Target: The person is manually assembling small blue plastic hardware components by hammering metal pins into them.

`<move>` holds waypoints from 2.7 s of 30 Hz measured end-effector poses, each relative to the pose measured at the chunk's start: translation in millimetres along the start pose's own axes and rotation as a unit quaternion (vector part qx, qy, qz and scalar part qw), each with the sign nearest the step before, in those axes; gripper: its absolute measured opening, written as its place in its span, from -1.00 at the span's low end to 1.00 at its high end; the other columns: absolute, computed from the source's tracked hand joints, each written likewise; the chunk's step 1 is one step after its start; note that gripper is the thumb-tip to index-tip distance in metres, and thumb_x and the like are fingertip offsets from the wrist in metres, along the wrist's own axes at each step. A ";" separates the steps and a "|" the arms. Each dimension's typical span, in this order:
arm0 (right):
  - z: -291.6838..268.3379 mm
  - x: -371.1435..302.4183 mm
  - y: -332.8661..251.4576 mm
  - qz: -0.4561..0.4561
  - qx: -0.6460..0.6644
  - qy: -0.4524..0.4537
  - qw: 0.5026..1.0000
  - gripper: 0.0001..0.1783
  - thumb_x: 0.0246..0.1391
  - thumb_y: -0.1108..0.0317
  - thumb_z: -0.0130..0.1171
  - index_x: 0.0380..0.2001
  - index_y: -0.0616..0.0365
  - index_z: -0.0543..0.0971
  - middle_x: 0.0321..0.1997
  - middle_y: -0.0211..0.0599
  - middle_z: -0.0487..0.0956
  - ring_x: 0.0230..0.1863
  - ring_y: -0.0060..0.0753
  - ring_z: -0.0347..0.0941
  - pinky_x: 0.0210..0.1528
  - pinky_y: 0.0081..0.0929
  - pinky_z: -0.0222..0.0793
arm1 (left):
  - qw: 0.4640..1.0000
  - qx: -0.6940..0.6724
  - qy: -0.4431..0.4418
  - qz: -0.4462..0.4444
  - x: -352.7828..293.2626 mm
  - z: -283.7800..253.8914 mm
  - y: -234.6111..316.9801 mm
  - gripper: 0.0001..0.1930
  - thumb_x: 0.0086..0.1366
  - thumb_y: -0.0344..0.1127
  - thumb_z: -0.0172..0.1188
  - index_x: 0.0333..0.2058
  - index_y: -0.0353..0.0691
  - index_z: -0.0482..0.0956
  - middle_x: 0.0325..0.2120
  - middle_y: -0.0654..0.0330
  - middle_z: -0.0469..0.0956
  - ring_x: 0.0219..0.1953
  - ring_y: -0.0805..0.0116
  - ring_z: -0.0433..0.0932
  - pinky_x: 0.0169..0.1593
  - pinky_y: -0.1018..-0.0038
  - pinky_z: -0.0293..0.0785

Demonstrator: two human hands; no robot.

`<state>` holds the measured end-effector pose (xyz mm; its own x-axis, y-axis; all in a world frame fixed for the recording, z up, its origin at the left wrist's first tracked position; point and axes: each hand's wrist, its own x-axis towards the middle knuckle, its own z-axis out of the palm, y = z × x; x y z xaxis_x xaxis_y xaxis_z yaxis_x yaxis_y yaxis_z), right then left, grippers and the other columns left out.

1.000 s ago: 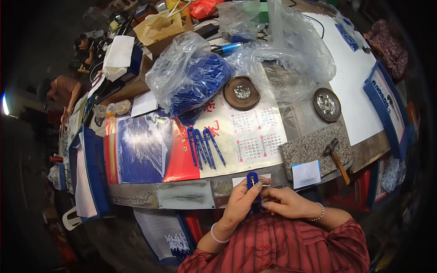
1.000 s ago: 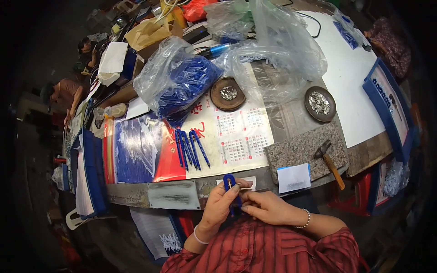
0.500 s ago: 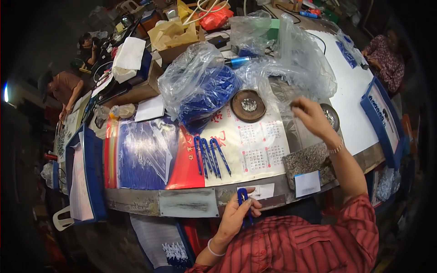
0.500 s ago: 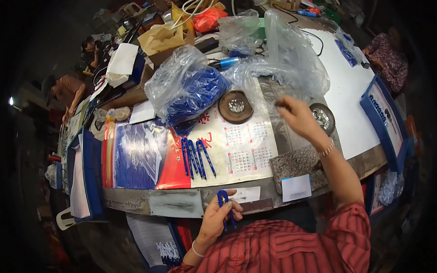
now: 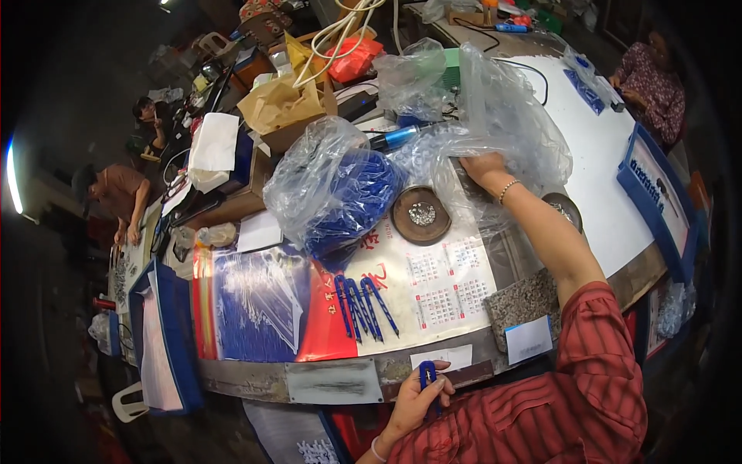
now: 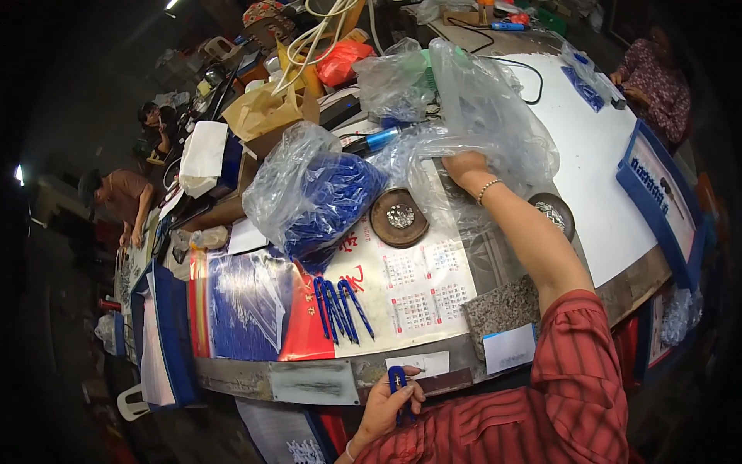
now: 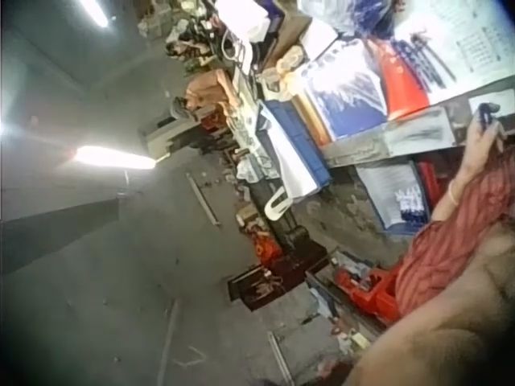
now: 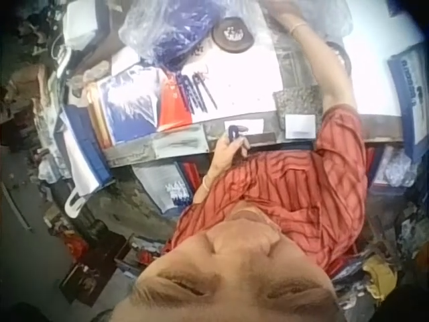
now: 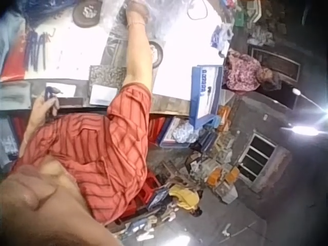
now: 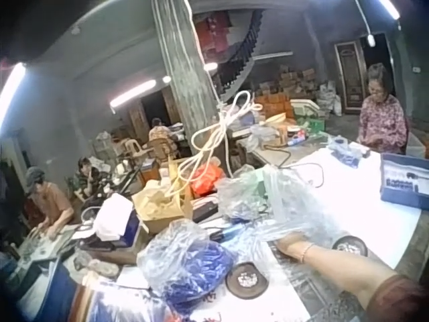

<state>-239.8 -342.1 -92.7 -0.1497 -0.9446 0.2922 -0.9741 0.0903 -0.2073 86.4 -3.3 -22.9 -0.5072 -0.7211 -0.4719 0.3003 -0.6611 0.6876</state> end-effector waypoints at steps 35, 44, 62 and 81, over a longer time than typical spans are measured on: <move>-201.5 -307.5 -63.4 0.121 0.582 -0.620 0.512 -0.73 0.17 0.21 0.06 -0.23 0.21 0.50 -0.48 -0.51 0.46 -0.45 -0.76 0.31 -0.48 -0.72 0.20 | 0.862 0.385 -0.065 0.322 2.8 51.9 -8.0 -0.72 0.17 -0.46 0.20 -0.11 -0.27 0.46 -0.38 0.31 0.49 -0.44 0.65 0.42 -0.38 0.70 0.32; -203.4 -335.5 -73.3 0.026 0.643 -0.313 0.699 -0.65 0.05 0.44 0.19 -0.07 0.19 0.40 -0.38 -0.46 0.54 -0.56 -0.82 0.25 -0.55 -0.76 0.17 | 0.990 0.065 0.057 0.109 -3.1 64.9 -13.7 -0.75 0.25 -0.43 0.13 -0.09 -0.30 0.42 -0.42 0.33 0.45 -0.52 0.62 0.38 -0.43 0.69 0.34; -202.1 -322.4 -47.7 0.176 0.705 -0.218 0.651 -0.85 0.21 0.35 0.00 -0.29 0.20 0.49 -0.49 -0.53 0.45 -0.55 -0.79 0.29 -0.50 -0.79 0.25 | 0.994 0.053 -0.085 0.037 1.3 63.7 -12.3 -0.66 0.39 -0.31 -0.13 0.08 -0.22 0.12 -0.29 0.07 0.43 -0.49 0.48 0.42 -0.40 0.61 0.38; -193.3 -310.9 -55.6 0.178 0.715 -0.295 0.609 -0.76 0.21 0.22 0.04 -0.31 0.21 0.50 -0.48 -0.54 0.45 -0.55 -0.80 0.30 -0.51 -0.79 0.27 | 0.988 0.037 -0.147 -0.029 4.8 65.4 -9.1 -0.68 0.36 -0.39 -0.09 0.04 -0.30 0.13 -0.33 0.04 0.47 -0.47 0.42 0.51 -0.34 0.54 0.46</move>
<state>-171.9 7.6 8.4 0.1900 -0.9323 -0.3077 0.3074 0.3541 -0.8832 28.4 12.8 4.6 -0.7384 -0.5833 -0.3383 0.2086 -0.6747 0.7080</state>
